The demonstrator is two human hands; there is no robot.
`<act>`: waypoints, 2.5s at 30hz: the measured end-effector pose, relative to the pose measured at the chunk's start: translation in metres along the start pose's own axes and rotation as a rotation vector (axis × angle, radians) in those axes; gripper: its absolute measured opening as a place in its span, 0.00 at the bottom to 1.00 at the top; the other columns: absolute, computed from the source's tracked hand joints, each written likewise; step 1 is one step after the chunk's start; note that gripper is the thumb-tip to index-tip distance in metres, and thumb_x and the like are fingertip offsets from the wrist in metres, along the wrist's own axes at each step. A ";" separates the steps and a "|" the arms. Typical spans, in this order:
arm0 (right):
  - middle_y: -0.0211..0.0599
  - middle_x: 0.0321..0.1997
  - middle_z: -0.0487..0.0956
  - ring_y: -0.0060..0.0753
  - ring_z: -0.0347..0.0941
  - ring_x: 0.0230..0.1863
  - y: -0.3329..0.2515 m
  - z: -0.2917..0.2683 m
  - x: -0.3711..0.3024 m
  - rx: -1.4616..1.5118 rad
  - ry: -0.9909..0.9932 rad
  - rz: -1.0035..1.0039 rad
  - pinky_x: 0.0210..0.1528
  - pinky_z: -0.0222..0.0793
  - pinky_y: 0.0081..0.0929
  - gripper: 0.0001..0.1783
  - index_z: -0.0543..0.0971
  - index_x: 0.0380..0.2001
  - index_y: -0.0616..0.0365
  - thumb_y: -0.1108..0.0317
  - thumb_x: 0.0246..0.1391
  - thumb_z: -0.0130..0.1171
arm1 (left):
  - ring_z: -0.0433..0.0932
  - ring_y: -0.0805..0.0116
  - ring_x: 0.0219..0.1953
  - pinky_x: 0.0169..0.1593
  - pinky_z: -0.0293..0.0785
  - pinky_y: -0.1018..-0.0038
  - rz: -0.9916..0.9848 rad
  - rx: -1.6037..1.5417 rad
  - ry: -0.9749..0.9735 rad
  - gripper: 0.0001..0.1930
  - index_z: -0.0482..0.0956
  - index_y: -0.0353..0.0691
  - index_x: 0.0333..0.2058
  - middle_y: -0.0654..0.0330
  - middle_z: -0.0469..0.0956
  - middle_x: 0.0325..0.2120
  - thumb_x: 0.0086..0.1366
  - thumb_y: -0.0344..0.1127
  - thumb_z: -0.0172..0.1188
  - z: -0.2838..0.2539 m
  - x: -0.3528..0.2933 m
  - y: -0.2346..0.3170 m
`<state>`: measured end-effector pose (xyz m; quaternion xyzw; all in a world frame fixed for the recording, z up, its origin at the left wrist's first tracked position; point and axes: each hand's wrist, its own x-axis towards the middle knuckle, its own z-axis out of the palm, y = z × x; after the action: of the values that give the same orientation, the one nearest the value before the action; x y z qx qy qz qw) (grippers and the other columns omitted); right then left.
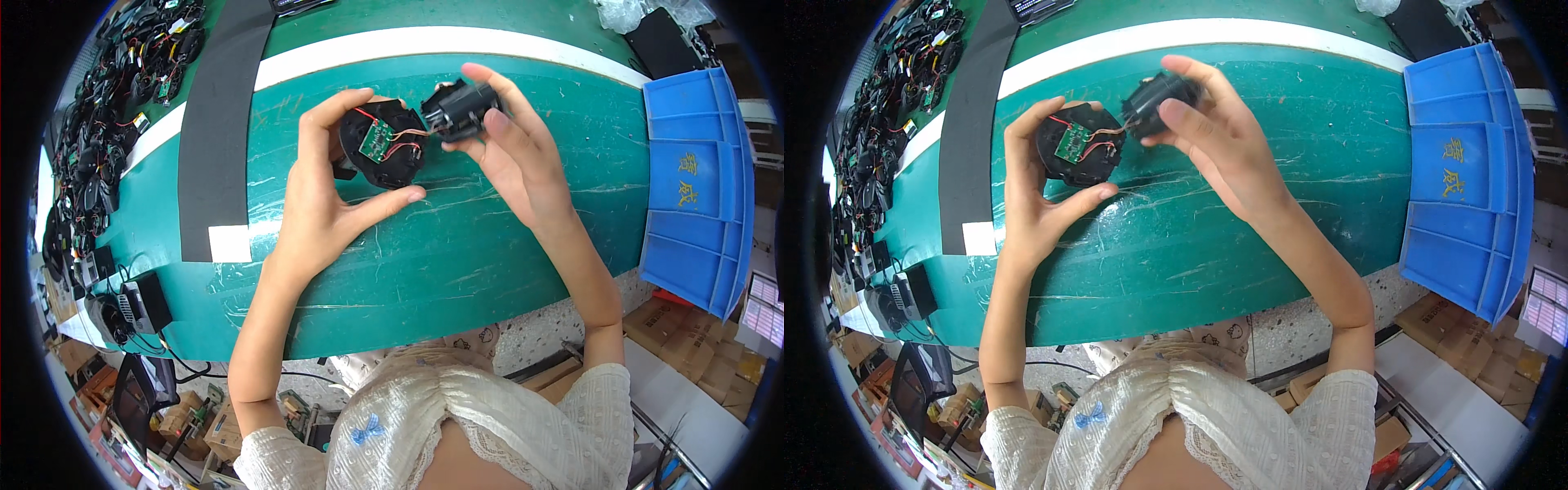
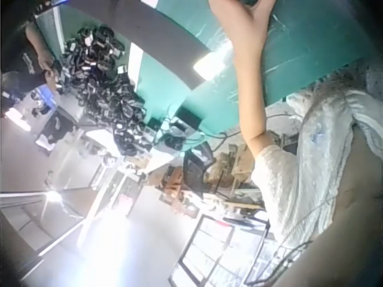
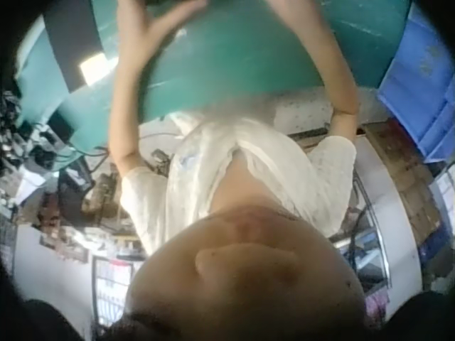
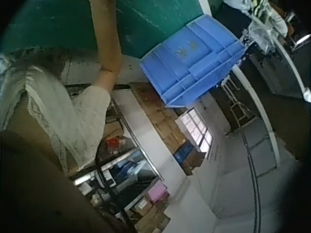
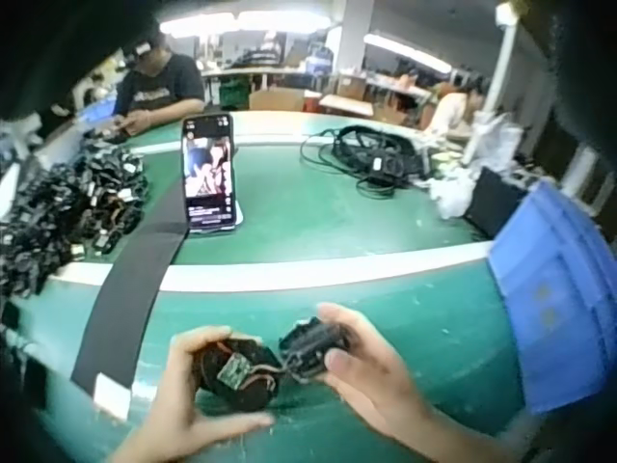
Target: The person assembles a small electronic device by inserting a battery into a black plastic housing and connecting wires to a circuit board. They manipulate the internal components by hand, checking connections and repositioning the battery multiple times. The person places the device on a green workbench and later picks it up to continue assembly.
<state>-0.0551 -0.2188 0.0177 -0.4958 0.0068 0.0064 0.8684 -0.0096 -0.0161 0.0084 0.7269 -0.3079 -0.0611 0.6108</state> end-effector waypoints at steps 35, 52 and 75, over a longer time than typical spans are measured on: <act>0.34 0.25 0.74 0.25 0.70 0.21 -0.164 0.223 -0.210 -0.503 -0.050 -0.763 0.17 0.63 0.18 0.21 0.72 0.12 0.51 0.70 0.61 0.46 | 0.77 0.52 0.46 0.46 0.73 0.64 0.110 0.588 -0.027 0.38 0.63 0.41 0.54 0.49 0.76 0.44 0.49 0.52 0.69 0.011 0.001 -0.005; 0.33 0.23 0.73 0.24 0.69 0.19 -0.128 0.218 -0.181 -0.269 -0.348 -0.554 0.17 0.60 0.18 0.20 0.71 0.11 0.51 0.72 0.59 0.47 | 0.77 0.50 0.42 0.42 0.73 0.63 0.129 0.582 -0.016 0.37 0.64 0.40 0.52 0.50 0.75 0.44 0.50 0.53 0.68 -0.002 -0.006 -0.006; 0.31 0.20 0.73 0.23 0.68 0.16 -0.114 0.202 -0.157 -0.219 -0.553 -0.390 0.15 0.56 0.17 0.19 0.70 0.11 0.52 0.74 0.56 0.48 | 0.77 0.51 0.42 0.44 0.73 0.63 0.187 0.576 0.010 0.38 0.65 0.38 0.52 0.49 0.74 0.44 0.48 0.54 0.69 -0.002 -0.004 -0.014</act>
<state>-0.2086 -0.1039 0.2214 -0.5575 -0.3238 -0.0249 0.7640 -0.0070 -0.0110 -0.0049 0.8390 -0.3751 0.0888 0.3842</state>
